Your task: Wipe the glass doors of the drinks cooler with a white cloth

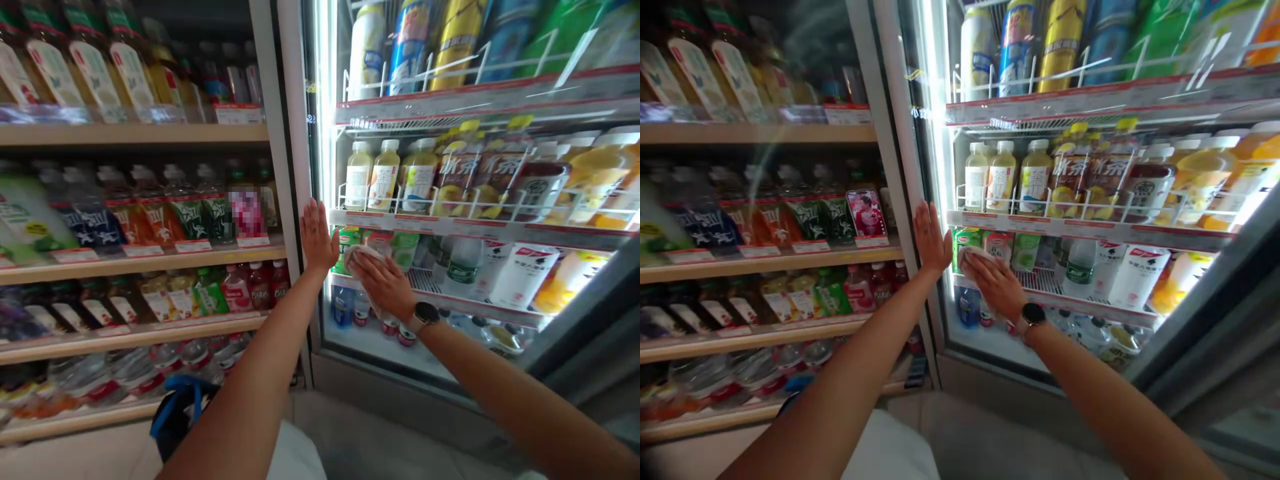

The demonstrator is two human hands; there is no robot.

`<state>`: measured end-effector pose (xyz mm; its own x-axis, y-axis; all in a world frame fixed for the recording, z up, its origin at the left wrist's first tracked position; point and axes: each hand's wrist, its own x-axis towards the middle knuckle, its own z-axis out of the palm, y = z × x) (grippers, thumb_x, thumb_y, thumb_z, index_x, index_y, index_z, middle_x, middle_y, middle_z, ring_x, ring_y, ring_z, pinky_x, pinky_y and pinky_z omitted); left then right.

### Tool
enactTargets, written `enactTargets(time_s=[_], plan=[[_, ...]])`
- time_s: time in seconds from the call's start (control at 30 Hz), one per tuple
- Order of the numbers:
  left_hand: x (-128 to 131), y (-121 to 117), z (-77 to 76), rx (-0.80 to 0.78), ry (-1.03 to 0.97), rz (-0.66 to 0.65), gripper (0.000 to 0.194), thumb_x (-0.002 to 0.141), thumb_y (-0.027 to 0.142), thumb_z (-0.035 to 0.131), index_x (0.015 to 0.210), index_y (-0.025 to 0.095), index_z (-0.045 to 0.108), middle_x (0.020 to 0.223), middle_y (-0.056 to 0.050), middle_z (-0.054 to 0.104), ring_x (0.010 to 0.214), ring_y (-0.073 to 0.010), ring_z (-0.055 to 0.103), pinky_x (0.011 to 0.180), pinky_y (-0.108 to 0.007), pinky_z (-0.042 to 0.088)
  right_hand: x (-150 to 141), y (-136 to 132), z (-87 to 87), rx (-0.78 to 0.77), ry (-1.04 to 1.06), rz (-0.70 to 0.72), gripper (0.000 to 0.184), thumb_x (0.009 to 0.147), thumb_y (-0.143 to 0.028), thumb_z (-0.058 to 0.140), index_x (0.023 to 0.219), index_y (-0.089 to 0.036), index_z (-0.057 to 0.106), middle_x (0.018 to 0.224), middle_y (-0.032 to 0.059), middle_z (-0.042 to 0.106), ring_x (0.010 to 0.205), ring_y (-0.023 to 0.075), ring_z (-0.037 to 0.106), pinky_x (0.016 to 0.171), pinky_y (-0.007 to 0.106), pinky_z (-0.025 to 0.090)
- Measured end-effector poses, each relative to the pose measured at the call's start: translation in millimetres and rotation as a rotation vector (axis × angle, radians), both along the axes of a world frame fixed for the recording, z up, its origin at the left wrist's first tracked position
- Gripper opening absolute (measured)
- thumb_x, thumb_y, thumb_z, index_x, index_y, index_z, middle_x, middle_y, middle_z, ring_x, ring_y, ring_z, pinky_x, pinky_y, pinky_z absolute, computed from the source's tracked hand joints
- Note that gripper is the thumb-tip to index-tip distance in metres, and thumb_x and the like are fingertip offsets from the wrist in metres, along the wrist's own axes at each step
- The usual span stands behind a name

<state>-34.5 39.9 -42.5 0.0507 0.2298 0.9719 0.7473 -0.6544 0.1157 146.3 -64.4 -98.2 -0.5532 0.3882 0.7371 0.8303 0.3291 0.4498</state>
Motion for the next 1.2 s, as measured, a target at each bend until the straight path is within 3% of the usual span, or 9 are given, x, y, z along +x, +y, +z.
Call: enactTargets(time_s=[0.23, 0.4, 0.5, 0.67, 0.77, 0.83, 1.03, 1.1, 1.2], plan=[[1.9, -1.8, 0.3, -0.019, -0.005, 0.011, 0.074, 0.098, 0.059, 0.013, 0.156, 0.012, 0.011, 0.164, -0.014, 0.014, 0.153, -0.0235, 0.003, 0.124, -0.046, 0.006, 0.8, 11.8, 86.4, 0.145, 0.183, -0.006, 0.059, 0.097, -0.015, 0.038, 0.154, -0.025, 0.027, 0.163, 0.0086, 0.024, 0.149, 0.0236, 0.025, 0.122, 0.051, 0.014], [0.9, -2.3, -1.4, 0.018, 0.006, -0.001, 0.070, 0.100, 0.053, 0.019, 0.157, 0.014, 0.006, 0.165, -0.014, 0.011, 0.153, -0.0245, 0.003, 0.124, -0.046, 0.008, -9.1, 25.6, 122.5, 0.198, 0.217, 0.020, 0.056, 0.098, -0.015, 0.034, 0.153, -0.025, 0.031, 0.163, 0.0065, 0.021, 0.150, 0.0263, 0.020, 0.121, 0.055, 0.017], [-1.3, -2.5, -2.4, 0.039, 0.007, 0.011, 0.068, 0.100, 0.049, 0.023, 0.157, 0.016, 0.004, 0.165, -0.013, 0.011, 0.152, -0.0252, 0.005, 0.124, -0.046, 0.009, -21.5, 26.6, 121.5, 0.241, 0.148, -0.038, 0.057, 0.097, -0.017, 0.039, 0.153, -0.020, 0.032, 0.158, 0.0084, 0.035, 0.148, 0.0247, 0.025, 0.123, 0.050, 0.013], [-5.7, 2.2, -4.6, 0.106, 0.026, 0.038, 0.069, 0.100, 0.048, 0.024, 0.157, 0.014, 0.005, 0.164, -0.016, 0.012, 0.152, -0.0272, 0.007, 0.123, -0.049, 0.014, -29.1, 24.8, 74.5, 0.252, 0.027, -0.046, 0.054, 0.096, -0.034, 0.051, 0.147, -0.018, 0.044, 0.151, 0.0095, 0.047, 0.139, 0.0253, 0.039, 0.123, 0.045, 0.011], [-7.2, 3.6, -5.2, 0.124, 0.031, 0.041, 0.069, 0.100, 0.048, 0.026, 0.157, 0.013, 0.007, 0.163, -0.017, 0.013, 0.152, -0.0280, 0.009, 0.122, -0.049, 0.016, -23.5, 24.7, 58.4, 0.223, -0.062, -0.023, 0.050, 0.096, -0.029, 0.050, 0.145, -0.019, 0.046, 0.149, 0.0077, 0.050, 0.137, 0.0242, 0.042, 0.122, 0.045, 0.012], [-7.7, 3.4, -5.3, 0.130, 0.029, 0.043, 0.069, 0.100, 0.048, 0.026, 0.157, 0.013, 0.007, 0.163, -0.018, 0.014, 0.152, -0.0283, 0.010, 0.122, -0.050, 0.017, -22.0, 25.3, 70.0, 0.189, -0.101, -0.012, 0.050, 0.096, -0.020, 0.048, 0.146, -0.020, 0.045, 0.151, 0.0057, 0.048, 0.139, 0.0225, 0.040, 0.122, 0.044, 0.015], [-7.2, 3.9, -4.1, 0.150, 0.005, 0.036, 0.068, 0.100, 0.049, 0.025, 0.156, 0.013, 0.010, 0.162, -0.019, 0.019, 0.151, -0.0298, 0.015, 0.120, -0.052, 0.020, -38.4, 33.5, 141.3, 0.208, 0.005, -0.013, 0.055, 0.094, -0.015, 0.045, 0.149, -0.018, 0.040, 0.156, 0.0084, 0.040, 0.144, 0.0237, 0.033, 0.121, 0.046, 0.021], [-7.5, 4.8, -4.6, 0.144, 0.015, 0.041, 0.069, 0.100, 0.049, 0.025, 0.156, 0.013, 0.010, 0.162, -0.019, 0.019, 0.151, -0.0304, 0.015, 0.120, -0.052, 0.021, -44.5, 36.5, 138.3, 0.218, -0.013, -0.002, 0.056, 0.093, -0.015, 0.046, 0.149, -0.016, 0.040, 0.154, 0.0096, 0.042, 0.143, 0.0245, 0.035, 0.121, 0.046, 0.022], [-10.4, 6.5, -8.5, 0.134, 0.056, 0.067, 0.073, 0.098, 0.051, 0.029, 0.156, 0.011, 0.009, 0.162, -0.020, 0.017, 0.151, -0.0306, 0.013, 0.120, -0.052, 0.022, -47.4, 37.4, 104.2, 0.206, -0.074, 0.013, 0.058, 0.092, -0.014, 0.045, 0.149, -0.016, 0.039, 0.153, 0.0097, 0.044, 0.141, 0.0241, 0.037, 0.119, 0.045, 0.025]])
